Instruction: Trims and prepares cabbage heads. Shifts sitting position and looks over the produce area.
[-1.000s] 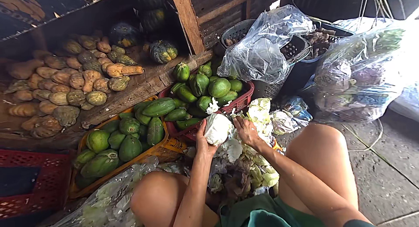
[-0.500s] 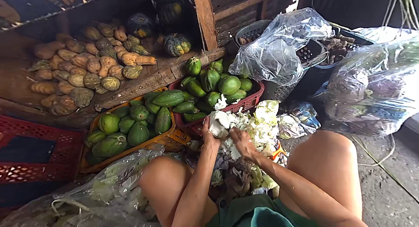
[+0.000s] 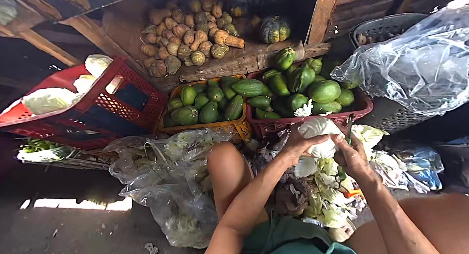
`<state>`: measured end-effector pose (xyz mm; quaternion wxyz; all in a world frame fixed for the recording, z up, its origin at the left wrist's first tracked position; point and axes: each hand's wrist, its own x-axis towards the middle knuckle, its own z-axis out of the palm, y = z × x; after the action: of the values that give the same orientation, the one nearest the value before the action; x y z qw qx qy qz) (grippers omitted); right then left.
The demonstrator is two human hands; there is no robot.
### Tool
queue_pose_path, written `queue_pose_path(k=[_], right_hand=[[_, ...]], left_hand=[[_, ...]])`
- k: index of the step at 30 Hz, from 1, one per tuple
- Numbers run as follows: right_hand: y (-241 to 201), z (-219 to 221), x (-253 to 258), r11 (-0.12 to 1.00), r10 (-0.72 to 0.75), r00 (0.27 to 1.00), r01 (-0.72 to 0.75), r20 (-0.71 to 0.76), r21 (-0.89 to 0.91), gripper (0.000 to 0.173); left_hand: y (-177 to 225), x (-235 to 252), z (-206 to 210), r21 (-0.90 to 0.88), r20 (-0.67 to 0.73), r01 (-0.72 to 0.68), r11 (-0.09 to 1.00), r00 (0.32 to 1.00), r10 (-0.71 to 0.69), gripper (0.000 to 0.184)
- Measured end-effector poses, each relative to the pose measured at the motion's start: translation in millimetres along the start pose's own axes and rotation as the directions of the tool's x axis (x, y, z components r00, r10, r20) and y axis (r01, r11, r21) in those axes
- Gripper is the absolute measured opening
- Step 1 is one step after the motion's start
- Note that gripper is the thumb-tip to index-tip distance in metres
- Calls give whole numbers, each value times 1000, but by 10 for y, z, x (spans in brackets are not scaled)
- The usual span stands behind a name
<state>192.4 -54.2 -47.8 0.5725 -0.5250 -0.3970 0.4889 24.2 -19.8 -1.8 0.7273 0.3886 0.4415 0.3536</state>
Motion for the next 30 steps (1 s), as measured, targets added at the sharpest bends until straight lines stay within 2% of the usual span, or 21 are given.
queue_pose_path(k=[2,4,7,9,12,15,16,18,19,20,21,24,27,28,30], right_hand=[[-13,25,27,999,-25,996,21,-82,-47,28],[-45,38,32,965,-131,978,88,-165,-246,27],[-81,-18,58,711,-389,909,194,-148,-675,26],[-81,-33,103,607,-403,906,157,-131,-779,26],[-35,-59,159,608,-418,900,178,-122,-773,24],[-10,-75,183,754,-436,881,246,-184,-609,20],[0,-61,192,833,-404,885,251,-230,-493,18],[-27,10,174,968,-250,910,224,-329,-117,13],[-72,33,155,979,-170,915,200,-367,46,14],[-102,22,143,973,-152,912,206,-382,105,14],[-104,-18,128,968,-216,906,249,-364,46,12],[-87,-72,48,867,-456,877,398,-154,-299,35],[-29,81,-10,774,-487,873,434,4,-460,62],[2,119,-25,733,-498,866,449,46,-511,65],[39,137,-48,629,-564,817,520,121,-578,53]], left_hand=[[17,13,-55,-13,37,46,999,998,-45,68],[-52,45,-73,-57,40,71,996,997,-69,56],[-193,135,-11,-251,65,166,954,986,-155,46],[-211,190,10,-348,66,223,911,975,-214,49],[-153,184,38,-462,19,288,839,949,-316,56],[-114,146,72,-540,38,314,781,936,-350,58],[-119,134,74,-563,57,304,768,942,-331,60],[-158,106,49,-620,94,247,744,966,-242,63],[-165,105,40,-644,95,211,735,976,-196,65],[-154,119,34,-644,76,179,744,982,-171,67],[-141,143,18,-615,47,145,775,988,-148,68],[-165,211,-20,-429,-56,8,903,998,-35,55],[-234,200,29,-308,-109,-128,943,989,99,32],[-249,176,71,-294,-138,-139,946,985,102,26],[-290,176,88,-284,-150,-147,947,983,108,24]])
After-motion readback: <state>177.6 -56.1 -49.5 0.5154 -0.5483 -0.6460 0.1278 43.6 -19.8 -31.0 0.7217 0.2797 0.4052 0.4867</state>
